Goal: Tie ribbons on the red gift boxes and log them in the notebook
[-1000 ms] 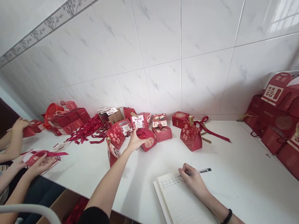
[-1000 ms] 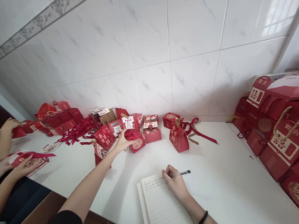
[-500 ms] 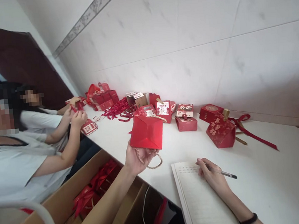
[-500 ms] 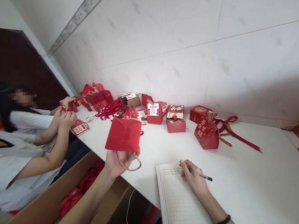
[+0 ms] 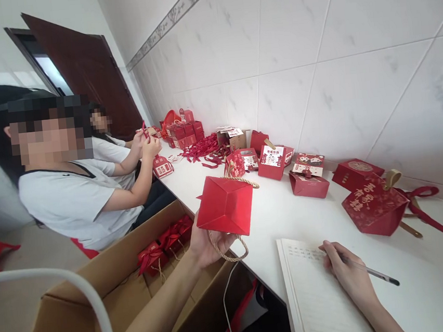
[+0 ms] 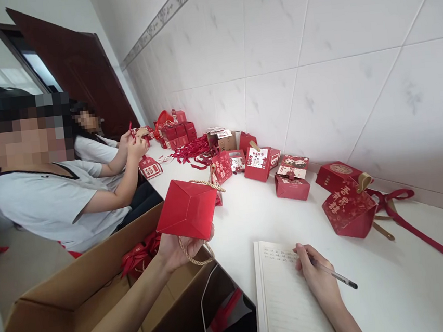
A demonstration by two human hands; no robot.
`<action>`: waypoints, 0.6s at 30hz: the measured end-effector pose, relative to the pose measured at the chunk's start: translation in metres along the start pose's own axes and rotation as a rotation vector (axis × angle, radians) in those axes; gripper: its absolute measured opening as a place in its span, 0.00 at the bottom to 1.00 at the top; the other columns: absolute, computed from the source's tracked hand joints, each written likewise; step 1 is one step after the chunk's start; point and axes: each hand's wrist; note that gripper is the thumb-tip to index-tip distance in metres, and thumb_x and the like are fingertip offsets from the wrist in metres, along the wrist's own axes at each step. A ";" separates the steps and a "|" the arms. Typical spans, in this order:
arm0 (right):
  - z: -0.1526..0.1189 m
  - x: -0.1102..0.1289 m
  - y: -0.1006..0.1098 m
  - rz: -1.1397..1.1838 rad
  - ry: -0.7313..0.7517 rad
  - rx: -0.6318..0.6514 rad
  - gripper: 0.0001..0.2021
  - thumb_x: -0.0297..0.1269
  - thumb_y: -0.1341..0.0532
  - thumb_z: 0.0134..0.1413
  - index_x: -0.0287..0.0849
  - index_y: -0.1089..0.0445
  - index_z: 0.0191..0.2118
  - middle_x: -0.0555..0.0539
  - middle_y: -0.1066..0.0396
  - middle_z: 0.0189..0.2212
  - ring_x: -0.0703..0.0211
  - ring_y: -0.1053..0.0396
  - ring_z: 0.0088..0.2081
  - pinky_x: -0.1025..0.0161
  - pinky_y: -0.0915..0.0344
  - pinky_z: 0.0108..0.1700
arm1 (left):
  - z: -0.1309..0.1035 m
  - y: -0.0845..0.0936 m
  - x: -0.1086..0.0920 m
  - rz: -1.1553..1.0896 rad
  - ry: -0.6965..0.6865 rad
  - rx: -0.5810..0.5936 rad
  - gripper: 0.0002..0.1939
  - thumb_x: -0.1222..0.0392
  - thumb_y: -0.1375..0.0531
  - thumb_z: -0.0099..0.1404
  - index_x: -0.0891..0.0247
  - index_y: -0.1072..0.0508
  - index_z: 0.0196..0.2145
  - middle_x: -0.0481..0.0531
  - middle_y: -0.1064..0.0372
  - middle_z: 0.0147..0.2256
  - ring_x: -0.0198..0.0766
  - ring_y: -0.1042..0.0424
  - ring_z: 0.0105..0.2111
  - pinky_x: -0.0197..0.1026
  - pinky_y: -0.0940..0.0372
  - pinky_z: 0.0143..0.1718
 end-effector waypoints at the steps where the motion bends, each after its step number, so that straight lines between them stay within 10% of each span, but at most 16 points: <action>1: 0.000 0.000 0.000 -0.010 -0.005 -0.003 0.25 0.62 0.50 0.49 0.42 0.33 0.29 0.51 0.37 0.17 0.59 0.42 0.20 0.62 0.43 0.26 | 0.000 -0.001 0.000 0.010 -0.010 0.002 0.32 0.35 0.52 0.59 0.63 0.37 0.50 0.59 0.33 0.49 0.48 0.33 0.49 0.49 0.33 0.45; 8: -0.002 0.001 0.003 -0.024 -0.057 0.002 0.25 0.61 0.49 0.47 0.42 0.32 0.31 0.50 0.37 0.18 0.57 0.41 0.21 0.61 0.42 0.27 | -0.002 0.019 -0.006 -0.088 -0.069 -0.090 0.29 0.39 0.51 0.60 0.64 0.35 0.49 0.58 0.29 0.43 0.47 0.30 0.44 0.45 0.31 0.40; 18: -0.001 0.001 0.011 -0.160 -0.039 -0.033 0.19 0.56 0.47 0.46 0.45 0.32 0.29 0.49 0.34 0.19 0.54 0.38 0.21 0.56 0.40 0.30 | -0.106 0.181 -0.044 -0.286 -0.586 -0.825 0.18 0.51 0.52 0.64 0.62 0.31 0.44 0.55 0.27 0.34 0.43 0.28 0.34 0.42 0.29 0.30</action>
Point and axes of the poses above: each hand's wrist, its own z-axis towards the middle knuckle, its own y-axis out of the back of the hand, x = y × z
